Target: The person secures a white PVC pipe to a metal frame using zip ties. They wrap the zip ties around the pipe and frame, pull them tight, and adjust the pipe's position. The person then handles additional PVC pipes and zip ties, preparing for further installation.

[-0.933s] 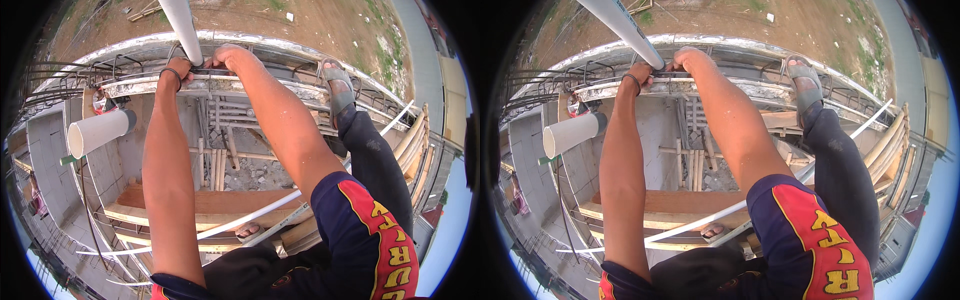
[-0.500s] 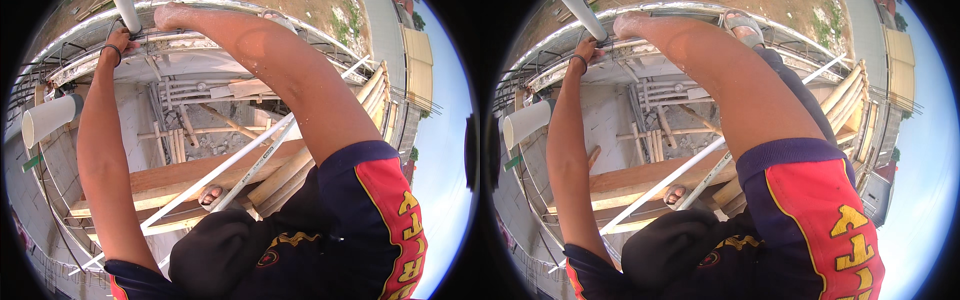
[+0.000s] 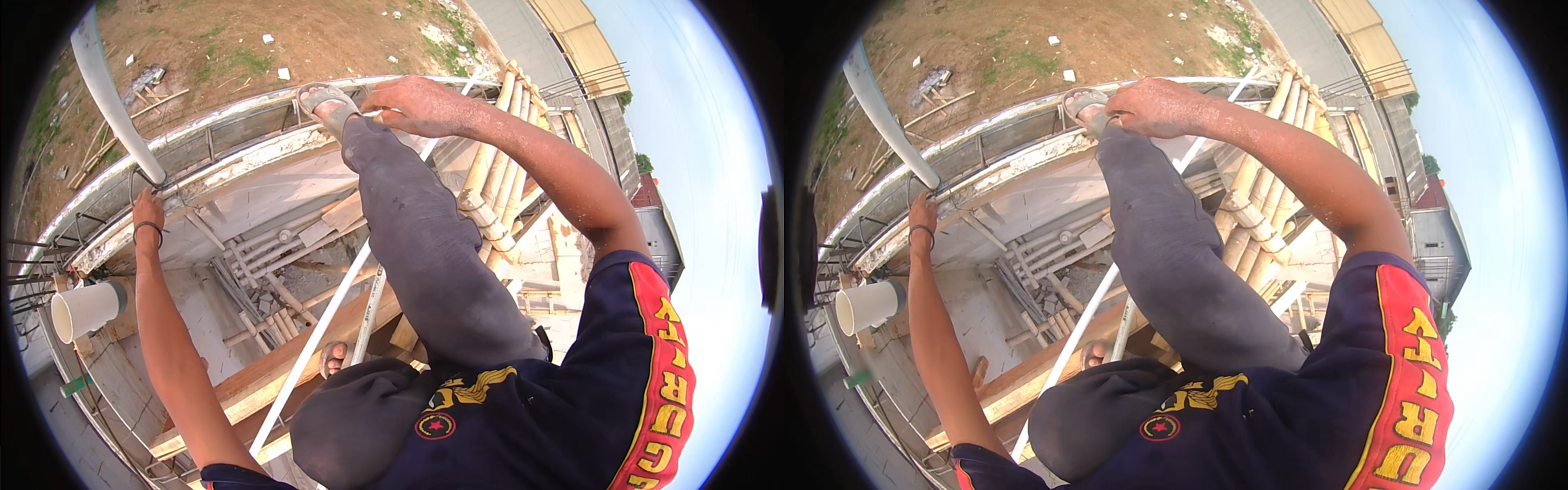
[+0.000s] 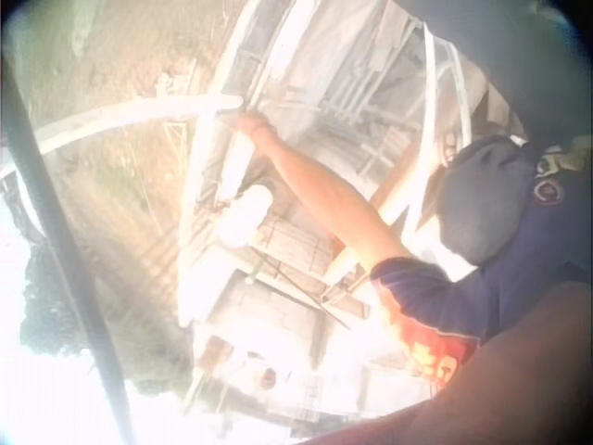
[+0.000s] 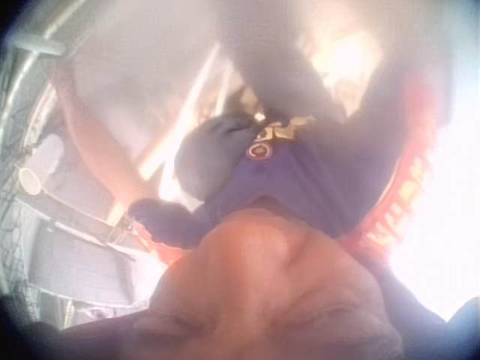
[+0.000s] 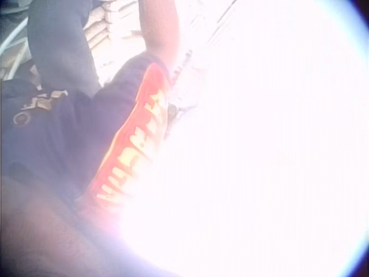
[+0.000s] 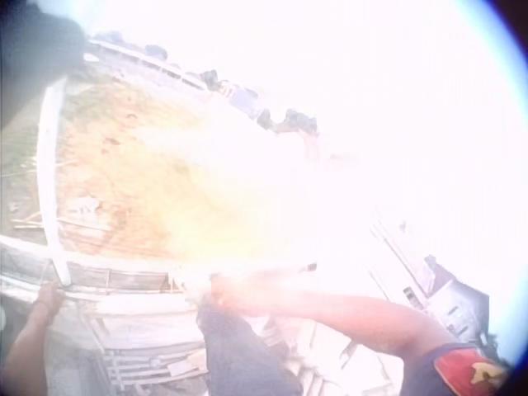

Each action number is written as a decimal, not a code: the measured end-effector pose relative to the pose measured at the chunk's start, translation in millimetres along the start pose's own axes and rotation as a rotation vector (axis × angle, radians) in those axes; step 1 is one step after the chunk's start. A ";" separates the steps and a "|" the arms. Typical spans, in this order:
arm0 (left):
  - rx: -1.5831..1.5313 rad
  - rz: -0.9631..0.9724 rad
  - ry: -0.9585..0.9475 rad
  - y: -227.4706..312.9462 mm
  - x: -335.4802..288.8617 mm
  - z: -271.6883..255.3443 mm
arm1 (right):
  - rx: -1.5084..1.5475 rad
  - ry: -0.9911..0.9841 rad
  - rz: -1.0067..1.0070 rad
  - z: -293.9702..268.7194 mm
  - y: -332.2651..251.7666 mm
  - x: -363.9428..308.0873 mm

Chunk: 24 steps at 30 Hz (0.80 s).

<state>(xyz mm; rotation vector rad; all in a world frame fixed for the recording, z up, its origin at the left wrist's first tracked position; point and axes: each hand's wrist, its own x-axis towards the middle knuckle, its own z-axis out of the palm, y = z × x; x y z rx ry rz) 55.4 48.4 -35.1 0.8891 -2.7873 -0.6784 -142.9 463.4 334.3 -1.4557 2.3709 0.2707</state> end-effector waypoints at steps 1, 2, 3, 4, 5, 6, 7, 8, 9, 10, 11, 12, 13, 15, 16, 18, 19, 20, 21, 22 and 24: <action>0.005 -0.050 -0.020 5.9 0.7 -2.2 | -0.041 -0.016 0.130 -8.8 16.2 -31.5; 0.045 -0.051 -0.005 -7.1 3.5 -0.9 | -0.095 0.010 0.151 -17.3 37.3 -65.6; 0.086 -0.057 0.011 -20.9 8.5 2.2 | -0.148 0.036 0.168 -26.8 58.2 -99.7; 0.086 -0.082 0.008 -18.8 10.4 7.3 | -0.154 -0.044 0.271 -39.4 70.8 -133.7; 0.088 -0.112 0.004 -17.5 11.9 10.1 | -0.156 -0.127 0.368 -52.7 80.3 -161.1; 0.097 -0.076 -0.040 -17.7 16.0 12.0 | -0.224 -0.151 0.429 -65.1 94.4 -181.2; 0.113 -0.038 -0.091 -19.2 19.6 14.3 | -0.284 -0.184 0.490 -76.7 112.0 -194.3; 0.146 0.018 -0.049 -19.9 20.5 19.2 | -0.363 -0.195 0.533 -89.0 135.3 -199.1; 0.183 0.003 -0.089 -24.5 23.0 19.3 | -0.442 -0.203 0.565 -101.0 160.2 -198.0; 0.224 -0.013 -0.130 -31.9 26.5 16.7 | -0.519 -0.214 0.588 -110.8 182.2 -192.0; 0.259 -0.023 -0.161 -37.9 34.1 15.2 | -0.578 -0.212 0.614 -117.0 189.6 -196.3; 0.193 -0.050 -0.105 -41.8 34.7 17.4 | -0.638 -0.206 0.634 -129.2 198.1 -191.4; 0.102 -0.127 -0.163 -43.8 33.7 22.0 | -0.627 -0.171 0.655 -137.4 202.7 -196.6; -0.092 -0.302 -0.235 -29.4 31.7 -4.2 | -0.560 -0.083 0.668 -154.7 211.5 -205.3; 0.020 -0.198 -0.142 -58.4 39.4 22.8 | -0.512 -0.052 0.676 -159.7 215.9 -211.8; 0.108 -0.158 -0.158 -44.8 36.1 37.5 | -0.399 0.015 0.696 -159.5 225.6 -236.5; 0.161 -0.139 -0.156 -44.7 37.5 40.8 | -0.339 0.052 0.698 -153.6 231.3 -245.7; 0.016 -0.182 -0.141 -48.3 35.3 39.5 | -0.279 0.080 0.686 -139.8 240.1 -249.6; -0.130 -0.218 -0.122 -60.8 34.4 37.9 | -0.239 0.087 0.681 -122.2 243.6 -256.0; -0.133 -0.185 -0.138 -78.3 34.1 29.3 | -0.209 0.087 0.679 -94.1 245.5 -261.1; -0.054 -0.140 -0.145 -96.0 29.4 15.4 | -0.084 -0.003 0.729 -15.9 234.6 -272.0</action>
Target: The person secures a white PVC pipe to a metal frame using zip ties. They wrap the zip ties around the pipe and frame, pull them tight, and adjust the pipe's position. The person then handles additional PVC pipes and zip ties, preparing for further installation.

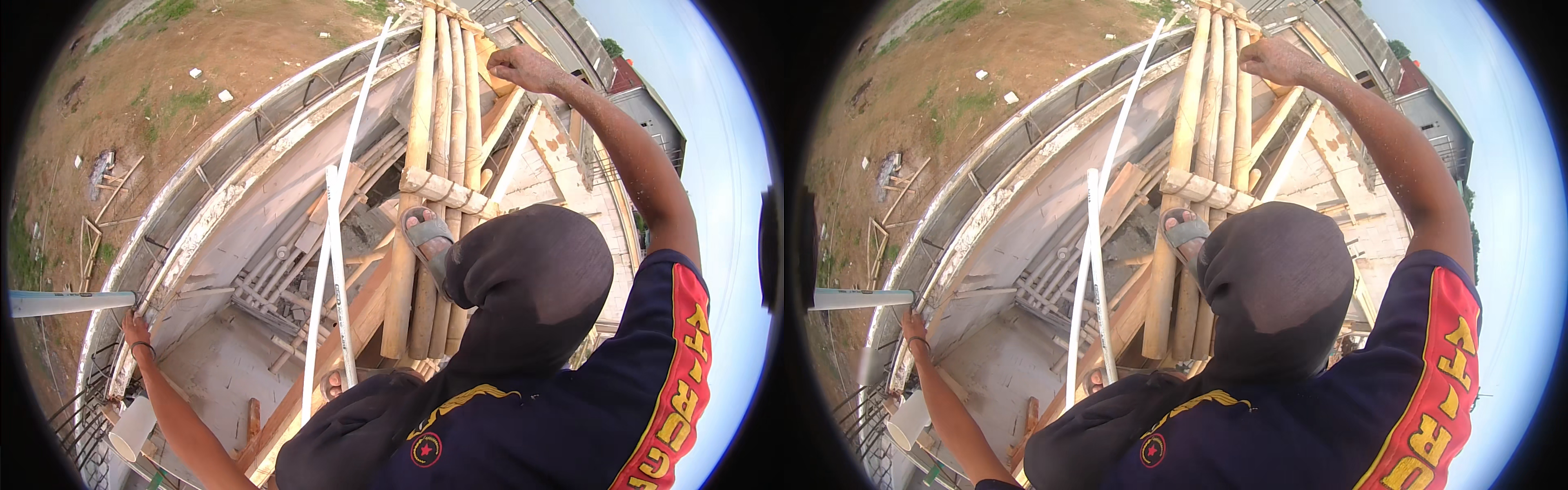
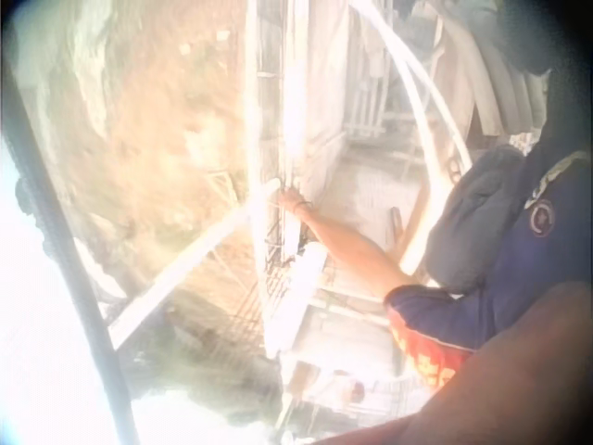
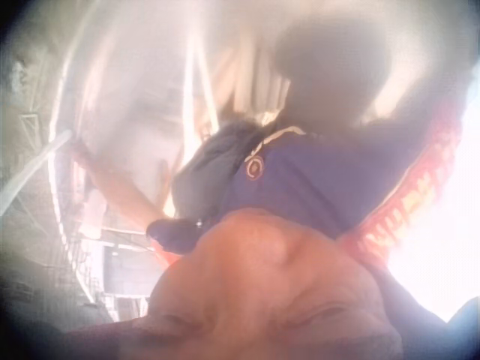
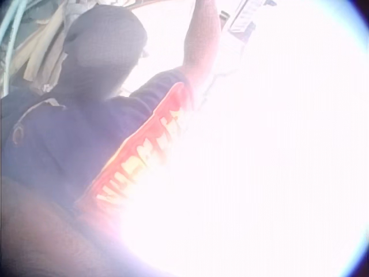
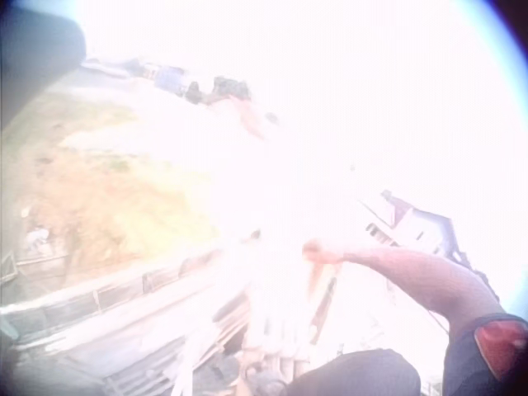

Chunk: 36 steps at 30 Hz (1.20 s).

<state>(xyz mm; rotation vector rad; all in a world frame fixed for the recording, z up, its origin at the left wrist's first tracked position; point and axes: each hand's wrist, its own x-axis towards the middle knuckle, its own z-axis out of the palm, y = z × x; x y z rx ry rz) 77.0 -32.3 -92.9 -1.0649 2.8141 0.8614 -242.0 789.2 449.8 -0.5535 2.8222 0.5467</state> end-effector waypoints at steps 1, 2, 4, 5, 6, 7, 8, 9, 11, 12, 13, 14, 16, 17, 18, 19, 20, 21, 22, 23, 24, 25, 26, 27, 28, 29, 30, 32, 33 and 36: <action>0.068 0.014 0.014 3.3 -0.8 -1.1 | 0.057 -0.077 -0.029 48.0 17.5 -12.2; 0.065 -0.033 -0.026 2.8 -3.8 -10.4 | 0.161 -0.137 -0.051 89.1 22.3 -23.4; 0.257 0.084 0.001 21.4 -16.1 -26.3 | 0.291 -0.201 0.007 146.5 21.7 -43.5; 0.347 0.116 0.045 19.2 -31.6 -42.4 | 0.343 -0.185 0.017 160.9 19.8 -41.3; 0.523 0.013 -0.104 83.4 -29.6 -21.9 | 0.405 -0.200 0.182 184.1 31.4 -72.5; 0.737 -0.079 -0.270 171.3 -46.0 -21.3 | 0.473 -0.216 0.329 213.5 40.2 -92.4; 0.723 -0.086 -0.192 206.8 -66.7 -26.9 | 0.483 -0.083 0.353 238.4 50.2 -95.8; 0.706 -0.092 -0.117 241.1 -86.3 -28.3 | 0.503 0.023 0.378 263.5 57.1 -97.4; 0.725 0.156 -0.140 365.0 -145.1 -24.9 | 0.486 0.078 0.412 292.4 50.3 -103.1; 0.651 0.360 -0.195 404.1 -163.9 -15.0 | 0.447 0.166 0.303 306.1 46.5 -100.5; 0.404 0.683 -0.167 430.5 -180.2 4.6 | 0.405 0.251 0.200 318.7 44.6 -99.4; 0.312 0.769 -0.250 480.8 -205.1 17.0 | 0.385 0.209 0.165 324.7 41.2 -94.7; 0.138 1.010 -0.393 556.8 -242.5 53.9 | 0.401 0.207 0.106 326.9 38.8 -81.1; 0.026 0.981 -0.481 591.1 -260.0 75.2 | 0.407 0.210 0.080 325.0 40.0 -74.0; -0.085 0.982 -0.532 624.1 -272.9 95.2 | 0.386 0.229 0.041 323.6 41.9 -66.6; -0.199 0.982 -0.554 651.0 -281.3 122.5 | 0.367 0.231 -0.009 326.5 44.6 -60.8; -0.265 0.962 -0.509 681.7 -290.0 145.7 | 0.344 0.232 -0.056 333.1 47.4 -54.9; -0.185 0.870 -0.508 711.8 -294.4 167.6 | 0.320 0.228 -0.102 340.1 49.2 -51.0; -0.106 0.774 -0.504 738.8 -297.8 185.0 | 0.338 0.248 -0.137 348.2 51.0 -45.7; -0.007 0.703 -0.540 764.4 -299.9 198.7 | 0.328 0.244 -0.120 356.4 51.3 -43.3; 0.090 0.626 -0.568 781.6 -302.3 207.5 | 0.318 0.243 -0.110 362.3 48.1 -40.4; 0.108 0.580 -0.587 788.9 -308.9 214.8 | 0.308 0.238 -0.100 361.9 44.4 -39.4; 0.125 0.532 -0.604 795.3 -314.1 221.4 | 0.373 0.318 -0.142 360.4 42.7 -39.5; 0.144 0.485 -0.621 800.2 -318.4 228.3 | 0.394 0.337 -0.139 357.7 38.1 -40.4; 0.125 0.469 -0.621 801.8 -321.7 233.2 | 0.415 0.357 -0.138 354.3 32.7 -40.4; 0.093 0.473 -0.631 800.7 -321.5 236.7 | 0.435 0.377 -0.140 351.5 29.1 -37.2; 0.065 0.480 -0.652 796.9 -326.1 240.5 | 0.370 0.334 -0.151 357.6 24.2 -35.0; -0.049 0.407 -0.663 794.6 -332.3 250.5 | 0.336 0.310 -0.148 368.1 19.1 -32.2; -0.133 0.322 -0.647 794.3 -332.9 252.6 | 0.322 0.299 -0.155 369.0 15.4 -29.6; -0.104 0.239 -0.635 795.9 -338.1 256.2 | 0.355 0.389 -0.125 372.3 10.2 -26.1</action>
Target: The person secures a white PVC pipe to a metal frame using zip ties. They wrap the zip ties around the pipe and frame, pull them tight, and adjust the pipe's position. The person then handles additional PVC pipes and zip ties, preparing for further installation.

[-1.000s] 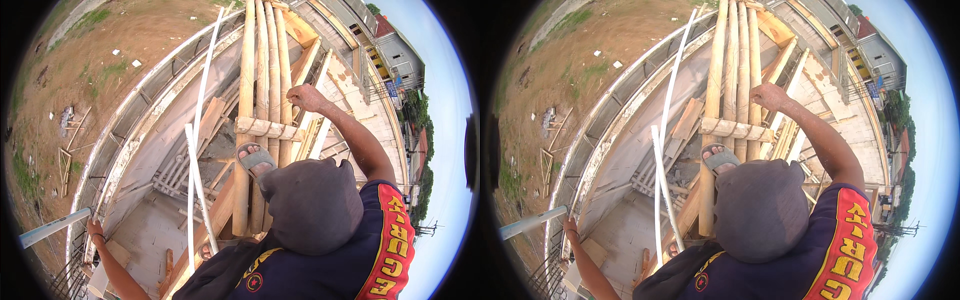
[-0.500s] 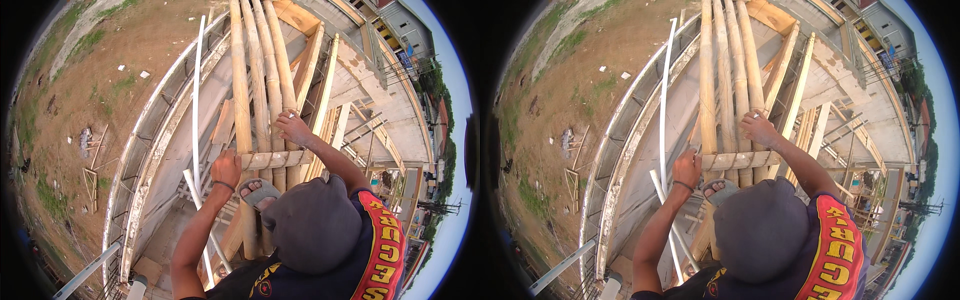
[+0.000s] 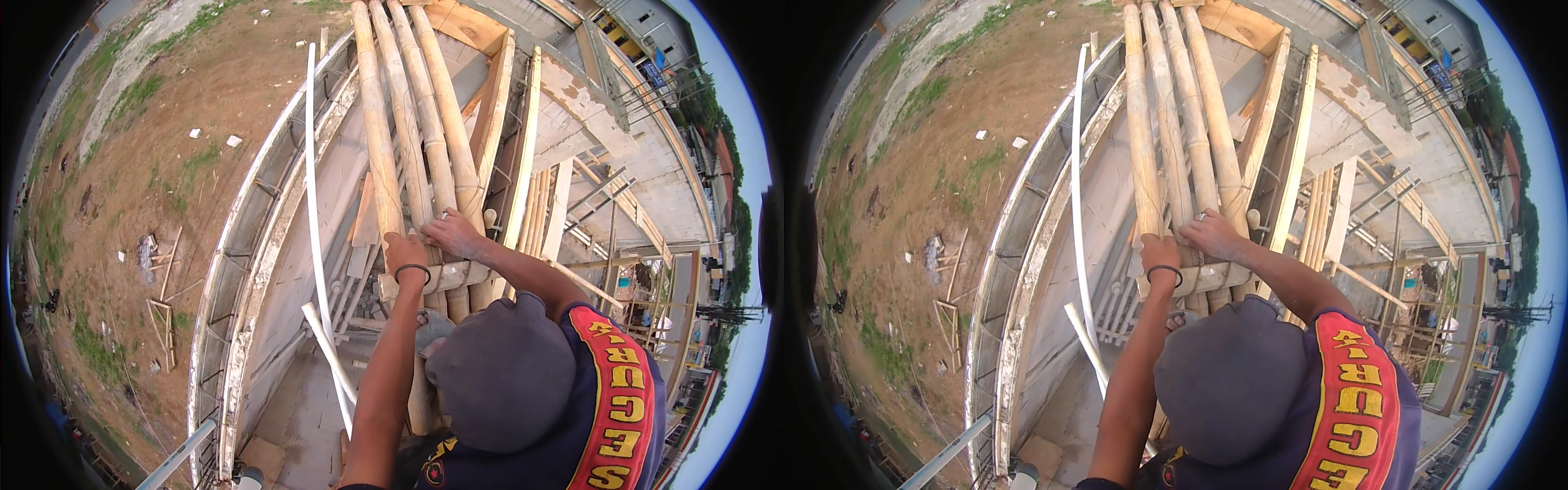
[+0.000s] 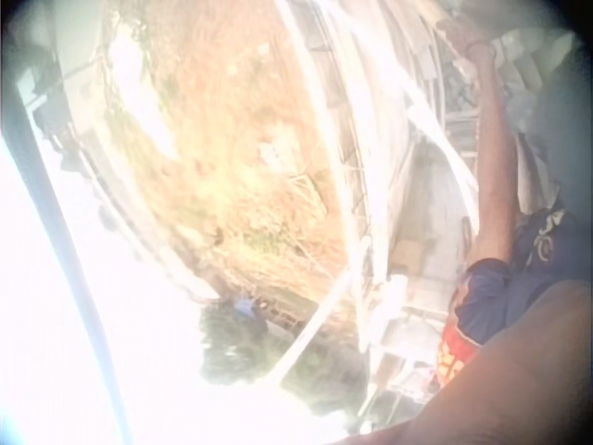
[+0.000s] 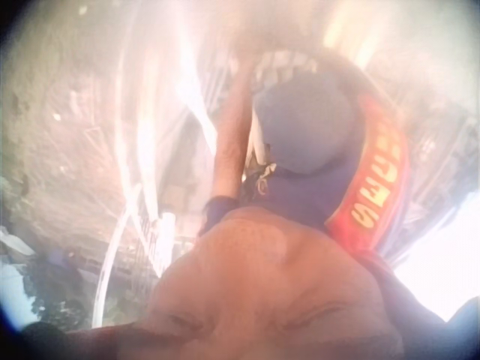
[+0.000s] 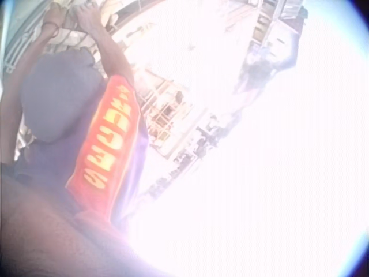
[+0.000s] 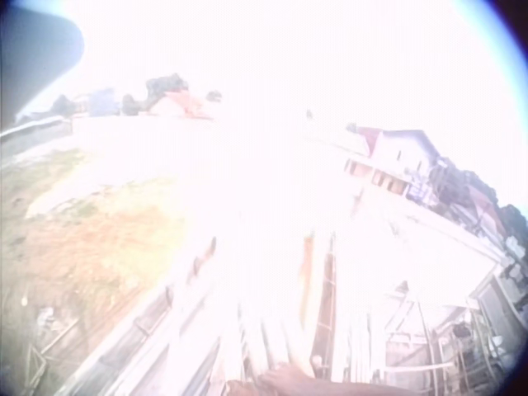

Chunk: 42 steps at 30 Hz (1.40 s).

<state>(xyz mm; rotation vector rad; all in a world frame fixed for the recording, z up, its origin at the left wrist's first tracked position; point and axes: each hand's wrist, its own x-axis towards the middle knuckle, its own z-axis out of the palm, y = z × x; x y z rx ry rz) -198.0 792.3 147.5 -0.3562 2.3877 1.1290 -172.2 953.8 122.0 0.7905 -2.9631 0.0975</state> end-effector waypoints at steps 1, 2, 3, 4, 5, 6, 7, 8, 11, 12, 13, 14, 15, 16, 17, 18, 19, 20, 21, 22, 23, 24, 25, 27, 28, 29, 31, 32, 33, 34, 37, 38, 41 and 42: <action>0.054 -0.016 -0.009 1.6 -1.5 0.7 | 0.008 0.017 0.025 3.3 -0.8 -0.4; 0.044 -0.002 0.018 0.7 -3.3 -0.2 | 0.016 0.033 0.051 6.7 -1.8 -1.3; 0.029 0.014 0.047 -2.5 -3.2 -0.9 | 0.019 0.050 0.074 5.5 -2.4 0.4; 0.015 0.030 0.074 -4.7 -2.6 -2.5 | 0.025 0.080 0.075 4.2 -1.4 1.8; -0.063 0.054 0.039 -7.3 2.5 -2.5 | 0.032 0.110 0.076 2.8 0.6 3.0; -0.145 0.075 0.009 -14.7 12.3 -0.4 | 0.038 0.141 0.071 -1.0 -0.3 6.4; -0.224 0.096 -0.024 -17.3 17.9 -0.3 | 0.036 0.161 0.068 -2.8 -1.4 7.7; -0.383 0.052 -0.093 -19.8 21.1 1.3 | 0.035 0.182 0.065 -4.6 -2.6 8.9; -0.793 -0.082 -0.219 -19.3 26.1 1.2 | 0.075 0.214 0.081 -2.5 -2.4 7.0; -0.884 -0.127 -0.205 -20.6 27.1 0.3 | 0.098 0.220 0.092 0.5 -3.3 4.7; -0.976 -0.173 -0.191 -22.4 27.8 -1.2 | 0.104 0.183 0.099 2.7 -2.9 2.4; -1.027 -0.177 -0.187 -25.0 27.7 -3.2 | 0.111 0.146 0.105 3.8 -1.5 -0.1; -1.077 -0.183 -0.181 -26.5 26.4 -7.5 | 0.120 0.110 0.111 5.9 0.5 -2.0; -1.128 -0.187 -0.175 -28.2 24.9 -12.4 | 0.129 0.129 0.102 7.7 2.6 -3.6; -1.205 -0.183 -0.161 -31.4 22.4 -18.5 | 0.138 0.149 0.091 9.1 4.9 -4.9; -1.276 -0.183 -0.152 -28.2 14.2 -30.6 | 0.149 0.168 0.089 12.0 7.2 -8.1; -1.348 -0.181 -0.142 -23.3 4.3 -43.2 | 0.135 0.164 0.094 13.4 8.9 -10.9; -1.341 -0.192 -0.092 -16.5 -4.4 -55.0 | 0.119 0.162 0.096 14.3 11.1 -11.9; -1.369 -0.166 -0.061 -23.5 -5.3 -63.3 | 0.103 0.162 0.091 14.3 11.2 -9.5; -1.397 -0.141 -0.038 -33.7 -3.8 -73.7 | 0.099 0.165 0.085 13.9 11.8 -8.8; -1.426 -0.116 -0.014 -43.5 -1.5 -84.7 | 0.095 0.169 0.079 13.6 12.3 -8.2; -1.460 -0.097 -0.014 -47.8 -1.5 -100.3 | 0.092 0.172 0.073 13.4 13.1 -8.0; -1.491 -0.081 -0.013 -48.6 -6.0 -119.2 | 0.088 0.161 0.075 14.7 12.9 -9.5; -1.455 -0.050 0.006 -40.1 -23.2 -153.8 | 0.080 0.145 0.076 18.7 16.5 -11.2; -1.399 -0.028 0.048 -39.5 -30.2 -171.6 | 0.095 0.154 0.075 19.0 15.4 -12.1; -1.345 -0.003 0.087 -39.8 -33.5 -188.8 | 0.106 0.164 0.072 17.8 17.6 -11.4; -1.331 0.004 0.137 -47.7 -37.9 -226.1 | 0.098 0.167 0.070 14.7 21.4 -8.9; -1.315 0.028 0.147 -52.9 -41.3 -244.9 | 0.083 0.156 0.071 14.6 22.2 -8.7; -1.301 0.054 0.156 -58.8 -43.5 -263.3 | 0.066 0.144 0.072 14.1 23.5 -8.9; -1.331 0.072 0.190 -68.1 -44.1 -283.0 | 0.061 0.132 0.079 13.6 24.5 -8.6; -1.397 0.112 0.193 -105.3 -51.6 -342.0 | 0.058 0.101 0.096 11.5 22.0 -9.9; -1.415 0.126 0.218 -116.2 -55.9 -357.4 | 0.059 0.099 0.100 10.6 21.6 -9.3; -1.423 0.194 0.238 -150.9 -70.7 -403.5 | 0.044 0.098 0.096 8.8 21.8 -9.4; -1.392 0.234 0.219 -165.2 -78.3 -423.5 | 0.037 0.098 0.089 9.0 22.4 -10.0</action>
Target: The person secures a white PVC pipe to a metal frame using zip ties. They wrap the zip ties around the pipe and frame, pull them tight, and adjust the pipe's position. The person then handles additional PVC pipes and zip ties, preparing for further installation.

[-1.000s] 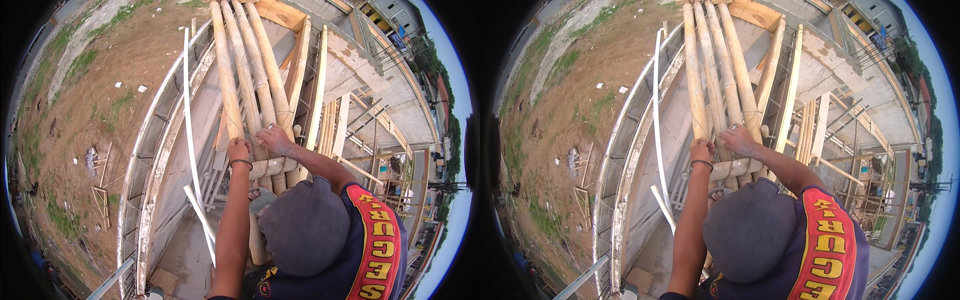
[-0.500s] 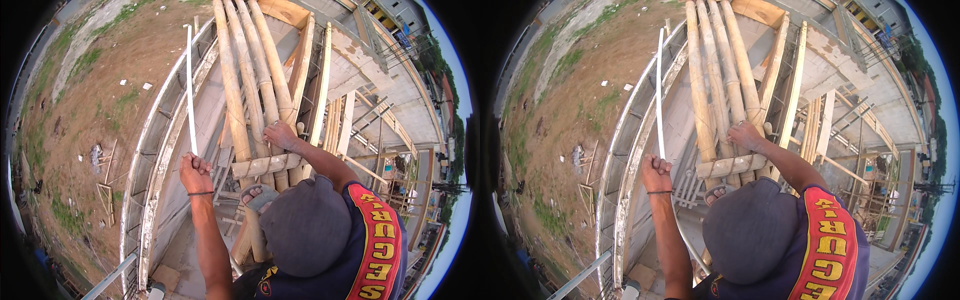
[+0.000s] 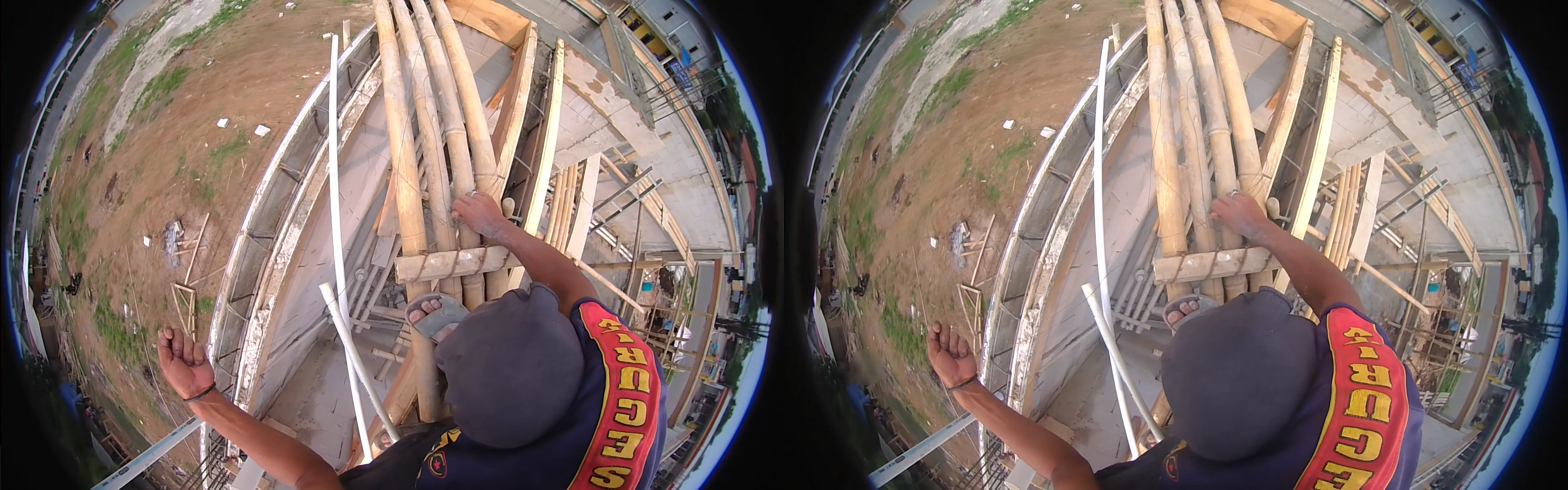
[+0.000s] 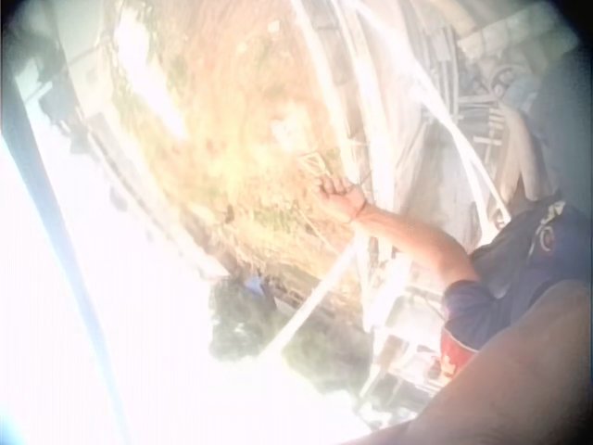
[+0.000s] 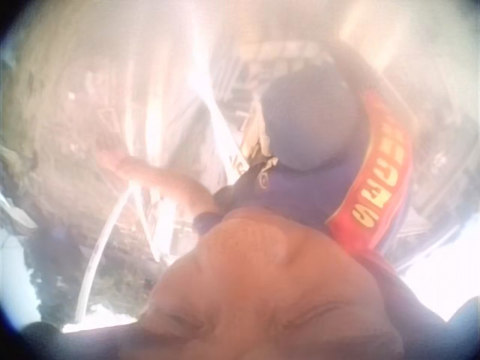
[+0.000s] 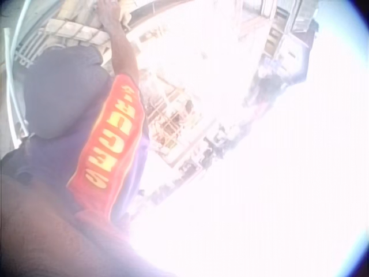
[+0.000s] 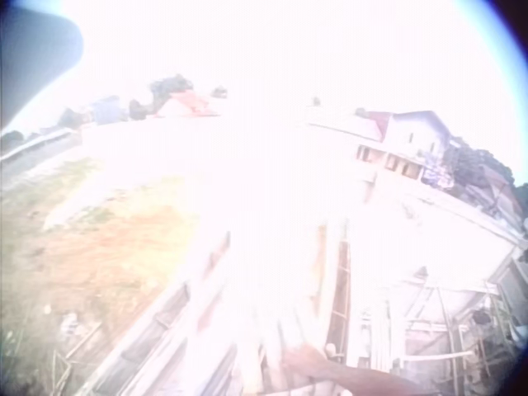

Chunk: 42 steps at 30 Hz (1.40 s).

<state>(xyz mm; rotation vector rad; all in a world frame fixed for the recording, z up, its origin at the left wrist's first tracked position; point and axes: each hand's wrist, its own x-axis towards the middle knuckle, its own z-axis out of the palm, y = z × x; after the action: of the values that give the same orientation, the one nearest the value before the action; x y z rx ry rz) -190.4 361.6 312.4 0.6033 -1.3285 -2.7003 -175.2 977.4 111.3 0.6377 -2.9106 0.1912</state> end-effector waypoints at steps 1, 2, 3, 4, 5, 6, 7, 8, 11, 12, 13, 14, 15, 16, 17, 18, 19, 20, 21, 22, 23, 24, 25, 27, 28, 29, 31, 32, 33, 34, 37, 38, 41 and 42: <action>0.025 0.033 0.017 19.2 -3.1 -12.9 | 0.022 0.002 0.009 0.4 2.3 -3.4; 0.050 0.070 0.035 36.2 -6.0 -22.8 | 0.043 0.006 0.014 1.8 6.8 -5.3; 0.021 0.101 0.047 50.4 -7.3 -32.0 | 0.068 0.014 0.019 2.7 9.8 -6.2; -0.006 0.138 0.063 65.0 -12.5 -38.2 | 0.061 0.013 0.019 2.2 10.9 -5.5; -0.033 0.176 0.080 76.4 -18.8 -43.9 | 0.055 0.012 0.019 0.7 12.3 -5.6; -0.024 0.216 0.095 78.6 -24.4 -38.7 | 0.046 0.011 0.019 -0.6 13.5 -5.4; -0.059 0.208 0.063 74.0 -24.2 -38.6 | 0.061 0.014 0.032 -2.7 13.0 -5.9; -0.094 0.200 0.031 66.1 -20.8 -39.3 | 0.076 0.017 0.044 -5.3 11.5 -8.0; -0.075 0.237 0.075 41.1 -25.1 -6.3 | 0.167 -0.017 0.049 -18.9 -3.8 2.5; -0.056 0.250 0.073 32.8 -25.1 -1.4 | 0.188 -0.034 0.047 -21.4 -8.2 4.1; -0.049 0.247 0.084 25.6 -23.3 3.8 | 0.205 -0.055 0.054 -21.6 -10.0 3.0; -0.043 0.242 0.093 19.6 -21.9 10.1 | 0.179 -0.061 0.032 -19.5 -8.6 1.9; -0.035 0.240 0.108 15.0 -23.5 12.6 | 0.175 -0.069 0.030 -20.2 -10.7 2.5; -0.047 0.248 0.107 11.8 -23.8 14.8 | 0.171 -0.071 0.033 -21.3 -13.7 3.1; -0.057 0.256 0.106 9.2 -24.8 16.0 | 0.167 -0.073 0.035 -21.9 -16.4 4.6; -0.069 0.259 0.098 5.9 -25.0 17.8 | 0.156 -0.073 0.003 -23.8 -15.5 4.9; -0.062 0.267 0.112 3.0 -26.2 19.2 | 0.129 -0.054 -0.014 -23.5 -16.8 6.0; -0.054 0.274 0.124 0.6 -27.6 20.2 | 0.102 -0.035 -0.030 -23.6 -18.0 6.6; -0.053 0.274 0.129 -3.7 -27.9 22.4 | 0.066 -0.017 -0.038 -27.5 -17.4 6.1; -0.067 0.266 0.107 -5.7 -28.8 23.7 | 0.079 -0.039 -0.019 -27.2 -17.2 5.7; -0.060 0.265 0.118 -6.2 -29.5 24.4 | 0.085 -0.044 -0.014 -26.1 -18.4 6.5; -0.057 0.260 0.126 -8.8 -29.6 26.3 | 0.084 -0.050 -0.006 -26.6 -18.3 6.5; -0.053 0.255 0.132 -11.0 -29.6 28.2 | 0.084 -0.056 0.004 -27.2 -18.1 6.3; -0.056 0.252 0.136 -15.0 -29.3 31.7 | 0.093 -0.036 0.000 -29.5 -17.9 7.4; -0.057 0.251 0.136 -17.1 -29.3 33.2 | 0.098 -0.026 -0.001 -31.3 -18.6 7.5; -0.069 0.264 0.129 -19.9 -30.0 34.8 | 0.089 0.006 0.009 -33.7 -19.8 6.3; -0.092 0.296 0.116 -24.4 -31.6 39.6 | 0.071 0.075 0.024 -41.5 -26.4 10.8; -0.109 0.303 0.095 -27.5 -33.3 43.4 | 0.051 0.113 0.038 -46.3 -29.8 12.2; -0.127 0.311 0.074 -31.4 -36.6 49.0 | 0.062 0.142 0.016 -53.6 -37.5 14.8; -0.143 0.330 0.056 -34.0 -40.0 55.5 | 0.079 0.178 -0.015 -60.8 -49.3 24.2; -0.116 0.340 0.076 -59.8 -53.6 90.3 | 0.180 0.299 -0.372 -110.2 -115.1 74.7; -0.066 0.321 0.028 -68.2 -58.4 103.5 | 0.234 0.355 -0.520 -134.5 -143.6 95.2; 0.047 0.268 -0.106 -78.3 -76.1 133.0 | 0.301 0.307 -0.694 -209.6 -216.4 166.0; 0.034 0.252 -0.162 -69.8 -85.3 139.8 | 0.257 0.240 -0.746 -227.4 -237.1 189.9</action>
<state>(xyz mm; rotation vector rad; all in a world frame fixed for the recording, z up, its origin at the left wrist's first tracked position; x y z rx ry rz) -157.1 529.4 361.8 0.2050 -1.3839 -2.5698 -216.9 722.8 389.6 1.5519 -2.2487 0.4981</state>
